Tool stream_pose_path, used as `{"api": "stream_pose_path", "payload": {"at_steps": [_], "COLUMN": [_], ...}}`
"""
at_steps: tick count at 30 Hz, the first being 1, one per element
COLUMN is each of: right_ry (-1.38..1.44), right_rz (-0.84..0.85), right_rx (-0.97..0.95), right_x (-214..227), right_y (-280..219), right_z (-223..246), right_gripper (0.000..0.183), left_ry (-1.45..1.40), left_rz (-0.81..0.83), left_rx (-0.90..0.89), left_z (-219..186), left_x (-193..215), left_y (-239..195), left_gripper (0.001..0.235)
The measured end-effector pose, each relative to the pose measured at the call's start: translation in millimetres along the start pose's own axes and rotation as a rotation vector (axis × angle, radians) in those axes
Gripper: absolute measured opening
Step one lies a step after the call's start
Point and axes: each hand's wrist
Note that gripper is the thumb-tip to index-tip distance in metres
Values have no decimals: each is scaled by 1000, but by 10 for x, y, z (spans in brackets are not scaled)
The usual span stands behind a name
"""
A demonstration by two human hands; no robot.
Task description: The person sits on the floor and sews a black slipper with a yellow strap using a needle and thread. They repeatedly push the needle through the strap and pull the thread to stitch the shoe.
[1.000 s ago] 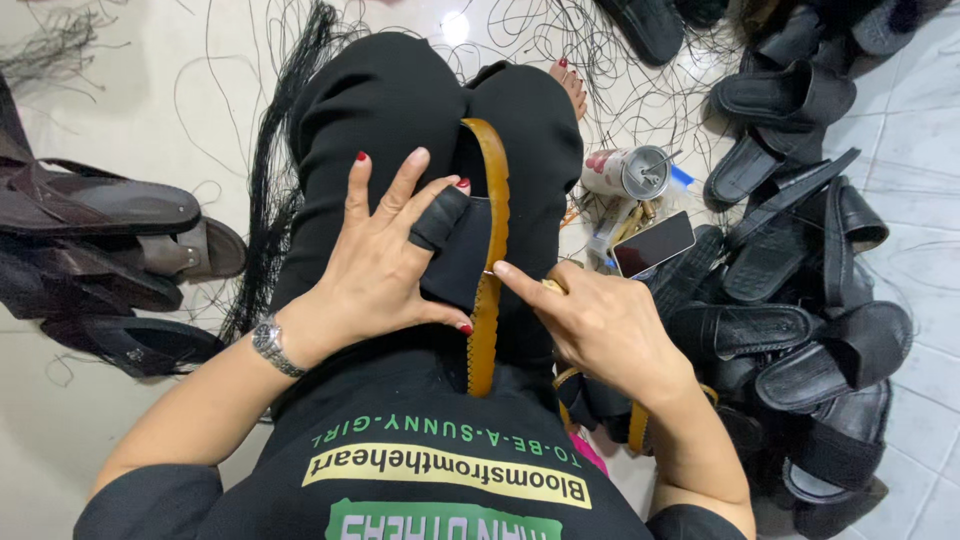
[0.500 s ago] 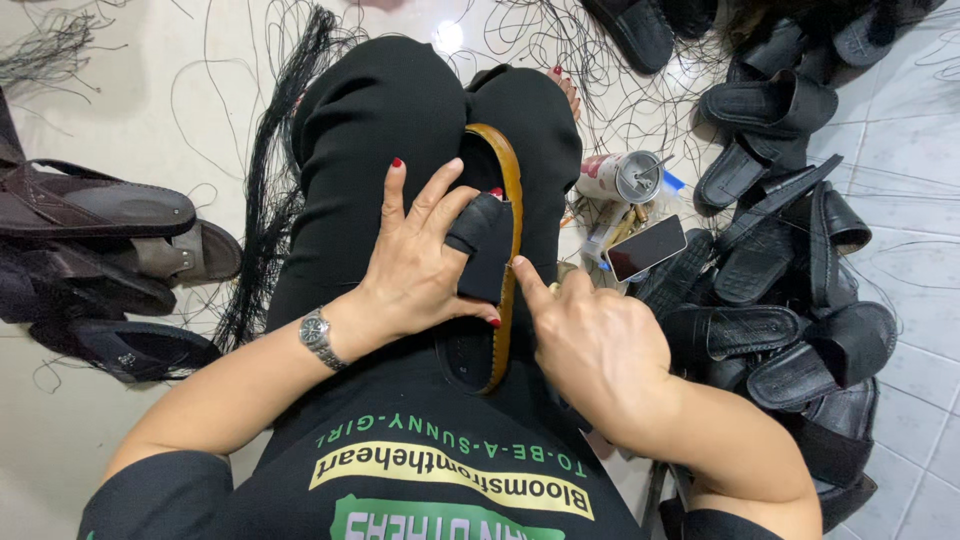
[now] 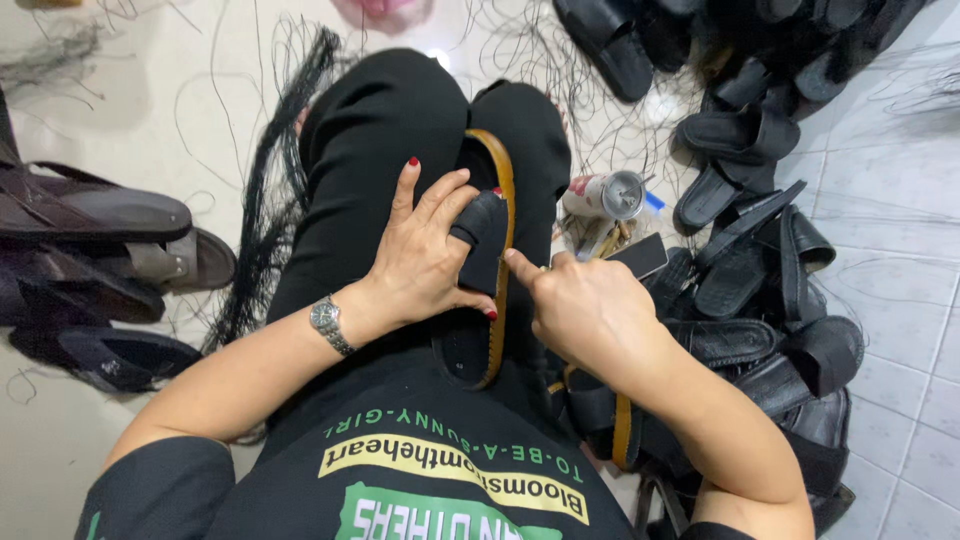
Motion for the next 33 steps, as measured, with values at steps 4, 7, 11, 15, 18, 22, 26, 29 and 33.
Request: {"api": "stream_pose_path", "payload": {"at_steps": [4, 7, 11, 15, 18, 22, 26, 29, 33], "right_ry": [50, -9, 13, 153, 210, -46, -73, 36, -63], "right_rz": [41, 23, 49, 149, 198, 215, 201, 280, 212], "right_rx": [-10, -13, 13, -8, -71, -22, -35, -87, -55], "right_x": [107, 56, 72, 251, 311, -55, -48, 106, -92], "right_y": [11, 24, 50, 41, 61, 111, 120, 142, 154], "right_z": [10, 42, -2, -32, -35, -43, -12, -62, -75], "right_gripper": [57, 63, 63, 59, 54, 74, 70, 63, 68], "left_ry": [14, 0, 8, 14, -1, 14, 14, 36, 36], "left_rz": [-15, -25, -20, 1, -20, 17, 42, 65, 67], "left_rx": [-7, -6, 15, 14, 5, -26, -20, -17, -14], "left_z": [-25, -21, -14, -25, -36, 71, 71, 66, 71], "left_x": [18, -14, -11, 39, 55, -60, -51, -54, -62], "left_y": [16, 2, 4, 3, -2, -52, -53, -43, -43], "left_gripper": [83, 82, 82, 85, 84, 113, 102, 102, 104]}}
Point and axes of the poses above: each hand's wrist, its own y-axis towards the middle knuckle, its own x-axis out of the back of the hand, z = x × y, and after that the axes turned 6 degrees about -y, right-handed
